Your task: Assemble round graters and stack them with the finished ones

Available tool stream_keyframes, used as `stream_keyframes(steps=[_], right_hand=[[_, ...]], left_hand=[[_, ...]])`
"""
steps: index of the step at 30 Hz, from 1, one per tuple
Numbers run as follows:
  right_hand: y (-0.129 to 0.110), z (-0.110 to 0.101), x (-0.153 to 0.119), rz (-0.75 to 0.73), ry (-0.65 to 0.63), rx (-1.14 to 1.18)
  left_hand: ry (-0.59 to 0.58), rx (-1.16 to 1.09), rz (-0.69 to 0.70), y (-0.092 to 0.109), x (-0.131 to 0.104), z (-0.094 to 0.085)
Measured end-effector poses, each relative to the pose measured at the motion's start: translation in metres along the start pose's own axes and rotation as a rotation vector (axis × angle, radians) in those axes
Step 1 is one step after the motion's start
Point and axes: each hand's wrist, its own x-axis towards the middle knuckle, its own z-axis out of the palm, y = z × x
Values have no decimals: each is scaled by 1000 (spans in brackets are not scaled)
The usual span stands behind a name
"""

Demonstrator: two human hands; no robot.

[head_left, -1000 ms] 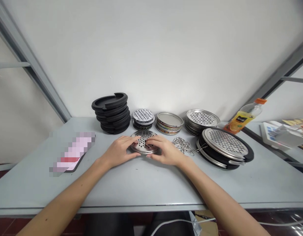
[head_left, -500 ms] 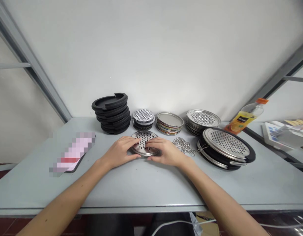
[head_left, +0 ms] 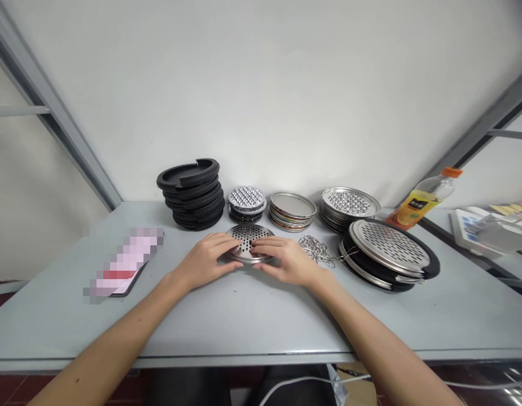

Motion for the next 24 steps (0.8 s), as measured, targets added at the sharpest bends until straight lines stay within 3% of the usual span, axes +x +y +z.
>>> stream_keyframes(steps=[14, 24], right_hand=[[-4, -1, 0, -38, 94, -60], [-7, -6, 2, 41, -121, -85]], left_hand=[[11, -25, 16, 4, 2, -2], [-105, 63, 50, 0, -1, 3]])
